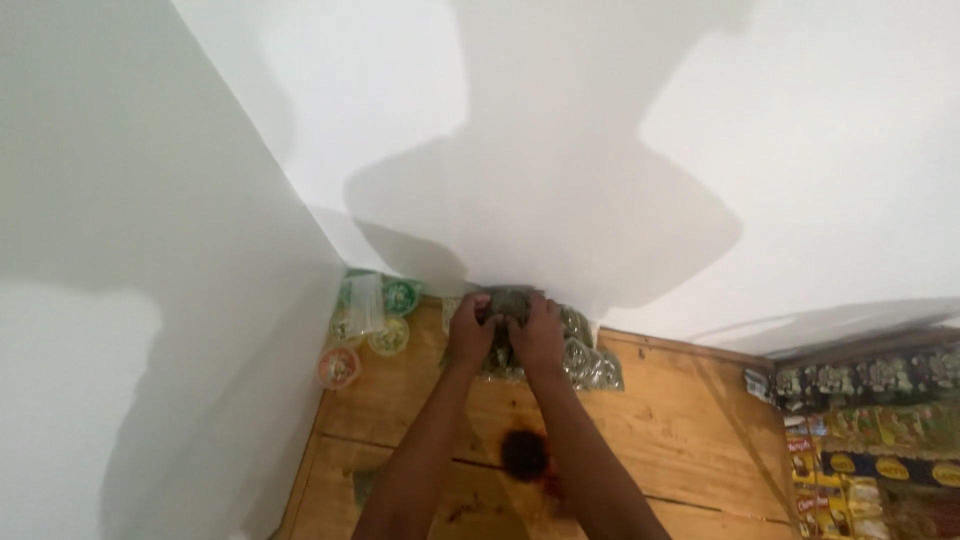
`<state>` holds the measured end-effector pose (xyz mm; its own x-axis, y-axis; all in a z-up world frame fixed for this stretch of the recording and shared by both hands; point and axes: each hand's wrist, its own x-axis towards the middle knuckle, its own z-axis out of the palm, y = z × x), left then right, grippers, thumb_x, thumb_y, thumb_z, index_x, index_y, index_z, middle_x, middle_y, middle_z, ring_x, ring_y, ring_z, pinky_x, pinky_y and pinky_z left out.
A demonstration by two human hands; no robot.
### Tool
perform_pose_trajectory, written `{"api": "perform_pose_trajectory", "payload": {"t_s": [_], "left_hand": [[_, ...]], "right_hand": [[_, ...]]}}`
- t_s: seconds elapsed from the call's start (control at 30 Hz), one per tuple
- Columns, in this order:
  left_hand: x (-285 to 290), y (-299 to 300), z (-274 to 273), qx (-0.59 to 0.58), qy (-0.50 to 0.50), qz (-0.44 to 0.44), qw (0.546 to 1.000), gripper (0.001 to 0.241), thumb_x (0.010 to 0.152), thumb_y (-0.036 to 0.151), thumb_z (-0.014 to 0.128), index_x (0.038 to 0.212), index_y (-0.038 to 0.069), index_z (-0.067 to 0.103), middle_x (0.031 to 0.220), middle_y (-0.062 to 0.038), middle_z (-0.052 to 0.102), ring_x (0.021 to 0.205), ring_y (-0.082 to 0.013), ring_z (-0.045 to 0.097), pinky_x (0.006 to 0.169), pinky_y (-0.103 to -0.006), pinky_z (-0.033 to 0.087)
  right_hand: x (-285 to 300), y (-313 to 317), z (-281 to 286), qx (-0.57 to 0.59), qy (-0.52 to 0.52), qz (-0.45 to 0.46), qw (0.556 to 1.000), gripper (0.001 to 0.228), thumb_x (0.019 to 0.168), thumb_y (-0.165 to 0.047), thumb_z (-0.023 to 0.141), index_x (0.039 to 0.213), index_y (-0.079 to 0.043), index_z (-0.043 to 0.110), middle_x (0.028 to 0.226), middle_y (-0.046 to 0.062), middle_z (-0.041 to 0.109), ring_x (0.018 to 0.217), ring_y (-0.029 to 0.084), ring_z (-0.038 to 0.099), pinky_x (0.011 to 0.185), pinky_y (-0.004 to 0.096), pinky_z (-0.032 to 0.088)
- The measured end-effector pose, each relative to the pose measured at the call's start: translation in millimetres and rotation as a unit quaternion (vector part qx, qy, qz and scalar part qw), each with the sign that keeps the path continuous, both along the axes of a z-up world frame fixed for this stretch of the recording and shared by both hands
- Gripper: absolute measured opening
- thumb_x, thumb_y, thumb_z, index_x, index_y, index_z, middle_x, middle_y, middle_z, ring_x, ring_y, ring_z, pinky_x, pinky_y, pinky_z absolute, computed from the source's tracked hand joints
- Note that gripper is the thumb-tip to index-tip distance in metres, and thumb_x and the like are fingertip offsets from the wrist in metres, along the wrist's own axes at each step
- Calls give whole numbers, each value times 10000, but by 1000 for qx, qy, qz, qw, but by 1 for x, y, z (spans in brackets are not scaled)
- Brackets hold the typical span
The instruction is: Organizing and sorting small plastic bags of dried herbs or products on a wooden counter.
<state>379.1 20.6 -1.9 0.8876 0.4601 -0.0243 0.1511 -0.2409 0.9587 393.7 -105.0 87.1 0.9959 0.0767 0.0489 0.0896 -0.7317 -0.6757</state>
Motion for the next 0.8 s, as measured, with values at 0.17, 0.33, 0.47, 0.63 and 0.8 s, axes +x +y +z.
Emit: {"api": "perform_pose_trajectory", "payload": {"t_s": [0.17, 0.33, 0.47, 0.63, 0.8], "left_hand": [[1, 2, 4, 80, -54, -16, 995, 331, 857, 56, 756, 1174, 15, 669, 1180, -182, 686, 1095, -344, 655, 967, -408, 519], [9, -1, -21, 119, -107, 11, 987, 313, 852, 75, 752, 1150, 9, 686, 1177, -195, 657, 1101, -391, 623, 969, -436, 508], [3, 4, -7, 176, -97, -3, 980, 355, 830, 121, 775, 1156, 15, 684, 1199, -205, 611, 1111, -413, 604, 968, -458, 503], [-61, 13, 46, 130, -33, -18, 991, 454, 888, 238, 764, 1266, 36, 613, 1268, -212, 528, 1112, -415, 574, 920, -478, 506], [-172, 34, 59, 91, 53, -13, 994, 327, 993, 272, 636, 1284, 124, 627, 1265, -135, 582, 988, -328, 643, 913, -457, 547]], "right_hand": [[11, 1, -45, 58, -69, 96, 991, 478, 845, -66, 660, 1319, -76, 596, 1168, 253, 611, 1069, 470, 613, 919, 516, 528], [20, 3, -55, 53, -82, 95, 991, 460, 840, -58, 660, 1296, -68, 610, 1113, 269, 628, 1045, 484, 607, 916, 524, 522], [44, -2, -103, 17, -104, 125, 987, 498, 824, -61, 665, 1318, -34, 602, 1131, 287, 632, 1069, 483, 591, 953, 520, 509], [9, -7, -83, 31, -158, 184, 970, 470, 865, -44, 624, 1332, 2, 592, 1207, 280, 639, 1126, 476, 578, 966, 514, 497], [-74, 4, -83, 111, -148, 272, 944, 270, 907, -125, 718, 1161, -50, 667, 1113, 198, 676, 1068, 391, 631, 906, 473, 534]]}}
